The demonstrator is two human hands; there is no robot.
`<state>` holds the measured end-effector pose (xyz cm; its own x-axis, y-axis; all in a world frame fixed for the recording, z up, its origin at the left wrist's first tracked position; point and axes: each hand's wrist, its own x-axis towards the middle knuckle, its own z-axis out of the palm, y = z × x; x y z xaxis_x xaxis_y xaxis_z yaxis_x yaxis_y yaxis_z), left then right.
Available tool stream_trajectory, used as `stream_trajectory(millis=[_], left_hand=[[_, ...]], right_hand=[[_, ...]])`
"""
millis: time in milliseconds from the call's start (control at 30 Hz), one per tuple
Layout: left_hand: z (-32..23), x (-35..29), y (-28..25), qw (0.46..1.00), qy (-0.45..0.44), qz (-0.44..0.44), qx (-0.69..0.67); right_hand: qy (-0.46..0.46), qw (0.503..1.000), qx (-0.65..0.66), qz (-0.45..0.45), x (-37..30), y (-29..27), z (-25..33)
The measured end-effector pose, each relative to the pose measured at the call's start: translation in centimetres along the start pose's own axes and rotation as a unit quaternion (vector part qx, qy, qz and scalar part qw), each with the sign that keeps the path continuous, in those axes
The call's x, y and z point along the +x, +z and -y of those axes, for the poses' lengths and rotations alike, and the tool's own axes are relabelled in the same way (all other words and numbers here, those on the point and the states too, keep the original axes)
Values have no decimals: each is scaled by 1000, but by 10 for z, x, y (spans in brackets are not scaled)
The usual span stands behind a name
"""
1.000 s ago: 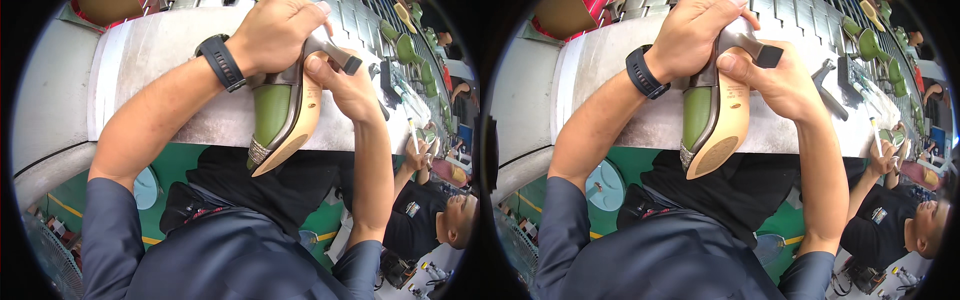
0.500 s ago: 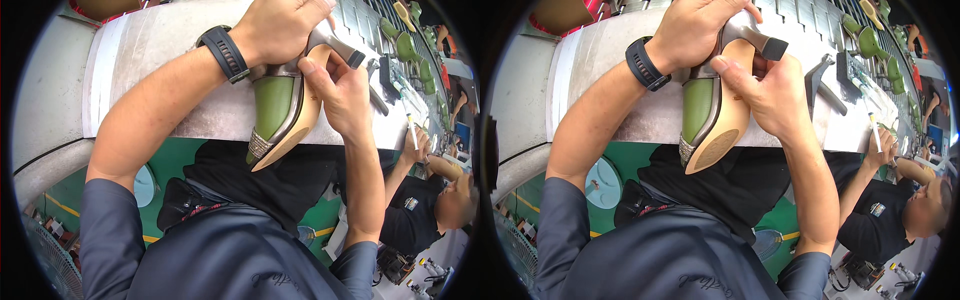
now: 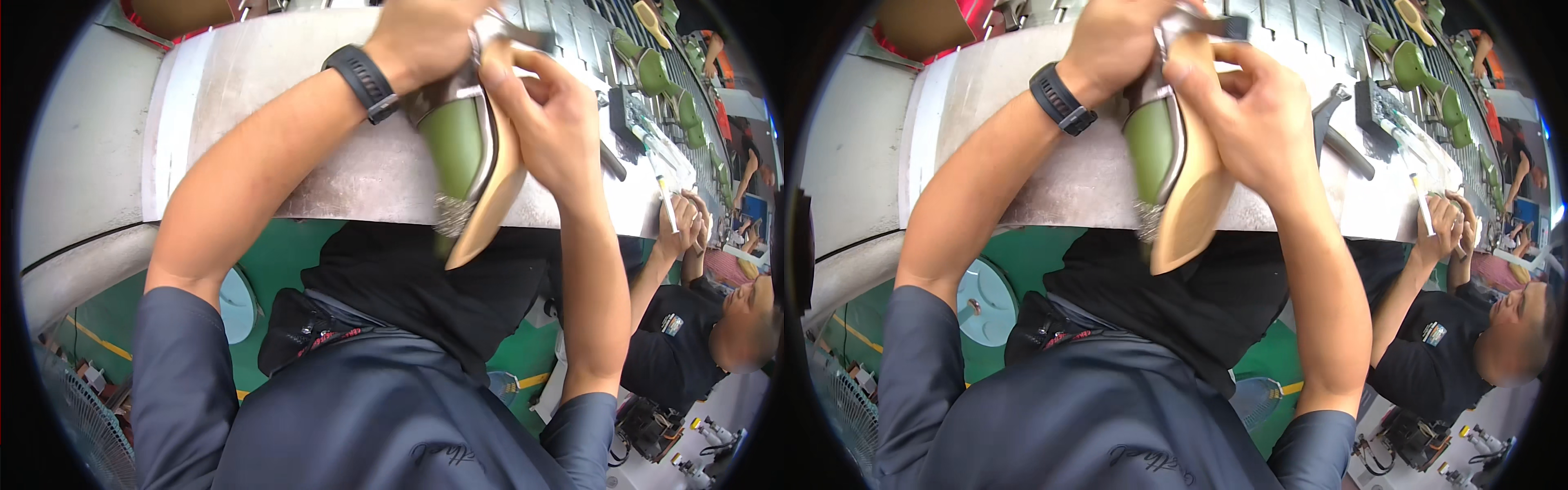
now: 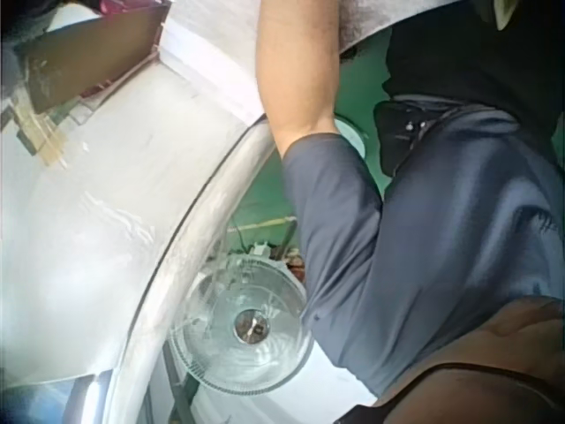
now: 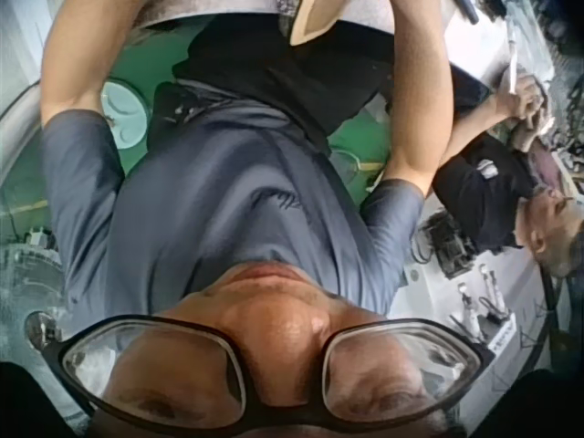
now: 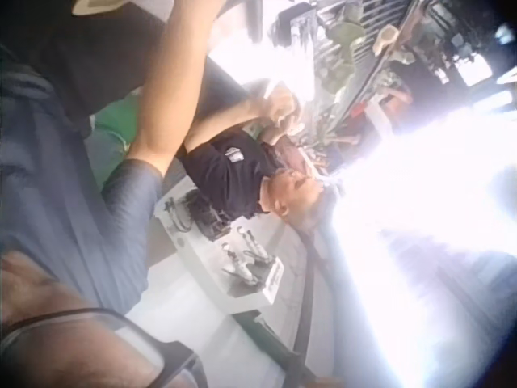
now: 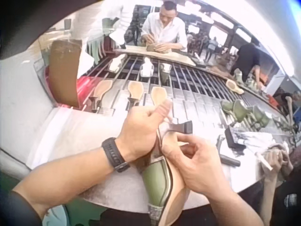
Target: The person assembles high-heeled shoes by retrieving shoe lasts and soles from a conveyor, fitting and pressing the soles and heels onto the shoe uppers by hand, and tapping the edges with a hammer.
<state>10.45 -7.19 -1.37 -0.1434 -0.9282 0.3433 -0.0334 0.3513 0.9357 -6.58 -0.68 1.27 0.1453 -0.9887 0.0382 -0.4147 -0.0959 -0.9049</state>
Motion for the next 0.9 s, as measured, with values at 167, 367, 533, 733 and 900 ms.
stream_trajectory(millis=[167, 367, 533, 733, 900], left_hand=[[0, -63, -37, 990, 80, -69, 92], [-38, -124, -63, 973, 52, 147, 172], [-45, -126, -55, 911, 170, 195, 320], [-32, -125, -45, 919, 203, 187, 281], [-27, -128, -46, 913, 221, 181, 291]], right_hand=[[-140, 963, -232, 16, 6, -22, 11], [-243, 941, -231, 36, -49, -15, 9], [-329, 892, -309, 15, -59, -10, 5], [-324, 898, -295, 23, -58, -12, 1], [-307, 907, -286, 23, -61, -10, 2]])
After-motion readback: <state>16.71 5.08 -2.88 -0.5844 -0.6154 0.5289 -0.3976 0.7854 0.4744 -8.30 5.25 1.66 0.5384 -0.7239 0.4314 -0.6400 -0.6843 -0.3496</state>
